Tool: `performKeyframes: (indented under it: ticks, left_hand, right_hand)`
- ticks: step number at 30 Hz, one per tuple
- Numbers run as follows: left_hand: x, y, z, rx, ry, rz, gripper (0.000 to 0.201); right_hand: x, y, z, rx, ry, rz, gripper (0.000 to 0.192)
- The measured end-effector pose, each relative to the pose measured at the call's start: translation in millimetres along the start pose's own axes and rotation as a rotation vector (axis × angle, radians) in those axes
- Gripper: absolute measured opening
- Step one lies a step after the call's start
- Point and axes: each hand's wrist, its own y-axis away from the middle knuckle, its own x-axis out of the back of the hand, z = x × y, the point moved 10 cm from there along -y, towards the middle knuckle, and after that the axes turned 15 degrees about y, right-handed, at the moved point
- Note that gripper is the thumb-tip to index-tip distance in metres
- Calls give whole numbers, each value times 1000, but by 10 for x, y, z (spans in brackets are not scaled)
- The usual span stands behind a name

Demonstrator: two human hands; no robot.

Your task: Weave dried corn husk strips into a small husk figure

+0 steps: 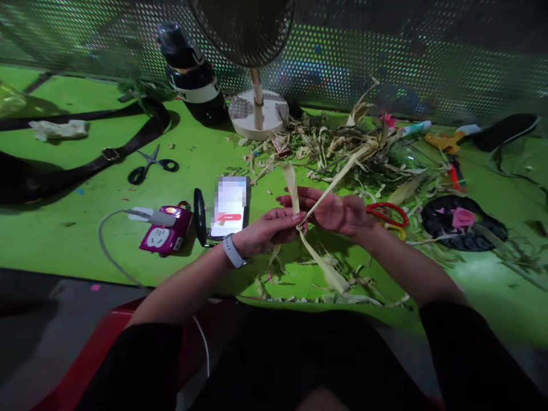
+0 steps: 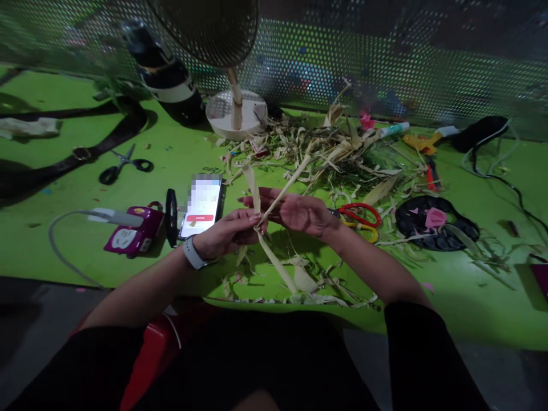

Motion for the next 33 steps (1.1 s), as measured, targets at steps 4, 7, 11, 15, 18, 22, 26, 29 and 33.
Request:
performKeyframes:
  ticks: [4, 7, 11, 15, 18, 22, 26, 29, 33]
  left_hand:
    - [-42, 4, -87, 54, 12, -23, 32]
    - [-103, -8, -112, 33, -103, -80, 31]
    - [-139, -17, -46, -70, -320, -105, 29]
    - [-134, -13, -12, -125, -530, -94, 29]
    - [-136, -12, -36, -109, -572, -87, 33]
    - [-162, -7, -100, -49, -530, -92, 34]
    - [-52, -36, -58, -84, -355, -2, 34]
    - [178, -50, 111, -234, -201, 170, 33]
    - [317, -20, 313, -406, -152, 259, 34]
  right_hand:
    - [51, -69, 229, -101, 1, 53, 45]
    - [146, -92, 301, -89, 33, 192, 32]
    - [202, -75, 253, -18, 51, 310, 33]
    - [283, -60, 194, 49, 45, 418, 32]
    - [320, -68, 205, 72, 3, 468, 31]
    - [363, -88, 256, 47, -8, 510, 32]
    - [475, -91, 277, 6, 4, 533, 31]
    - [604, -9, 296, -84, 103, 597, 25]
    - [470, 58, 274, -164, 308, 468, 19]
